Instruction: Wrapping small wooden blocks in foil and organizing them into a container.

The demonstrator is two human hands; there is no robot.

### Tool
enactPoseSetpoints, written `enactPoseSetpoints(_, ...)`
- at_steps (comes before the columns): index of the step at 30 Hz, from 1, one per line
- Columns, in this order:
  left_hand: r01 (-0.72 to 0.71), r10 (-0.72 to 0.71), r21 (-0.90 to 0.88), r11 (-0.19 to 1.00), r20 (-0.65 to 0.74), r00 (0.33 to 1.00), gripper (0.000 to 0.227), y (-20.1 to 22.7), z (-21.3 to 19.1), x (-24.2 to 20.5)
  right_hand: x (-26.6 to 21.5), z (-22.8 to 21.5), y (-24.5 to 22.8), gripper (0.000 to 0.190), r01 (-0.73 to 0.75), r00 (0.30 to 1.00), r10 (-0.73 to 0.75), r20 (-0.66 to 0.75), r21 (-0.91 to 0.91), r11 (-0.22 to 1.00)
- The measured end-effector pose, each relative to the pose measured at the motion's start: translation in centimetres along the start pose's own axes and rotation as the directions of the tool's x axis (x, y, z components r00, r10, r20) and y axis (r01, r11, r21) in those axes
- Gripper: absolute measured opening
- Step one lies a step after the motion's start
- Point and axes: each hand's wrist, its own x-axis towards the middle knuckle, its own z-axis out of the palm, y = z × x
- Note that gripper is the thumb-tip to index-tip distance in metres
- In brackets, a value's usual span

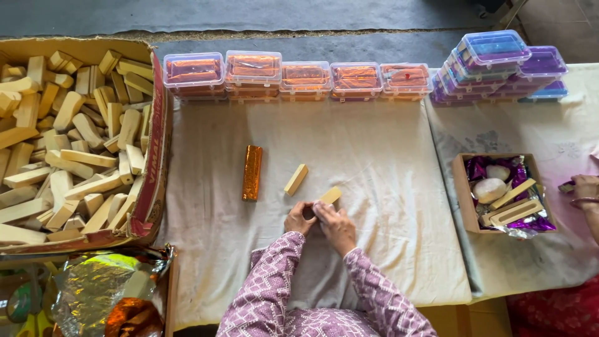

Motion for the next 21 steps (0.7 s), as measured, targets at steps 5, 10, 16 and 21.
enactPoseSetpoints(5,0.009,-0.007,-0.050,0.999,0.042,0.999,0.043,0.4,-0.6,0.1,2.8,-1.8,2.4,0.062,-0.130,0.991,0.127,0.046,0.074,0.989)
enactPoseSetpoints(10,0.013,-0.012,-0.020,1.000,0.032,0.999,0.042,0.2,-0.2,-0.1,1.7,-1.7,0.2,0.063,-0.160,0.987,0.160,0.029,0.014,0.987)
enactPoseSetpoints(16,0.008,-0.008,0.007,1.000,0.010,1.000,0.041,-0.4,0.2,0.3,1.3,-1.1,0.2,0.053,0.026,0.994,-0.016,-0.112,0.088,0.996)
enactPoseSetpoints(21,0.045,-0.045,-0.021,0.999,0.031,0.999,0.042,0.6,-0.5,-0.2,3.3,-2.5,2.7,0.063,-0.204,0.979,0.203,0.024,0.125,0.971)
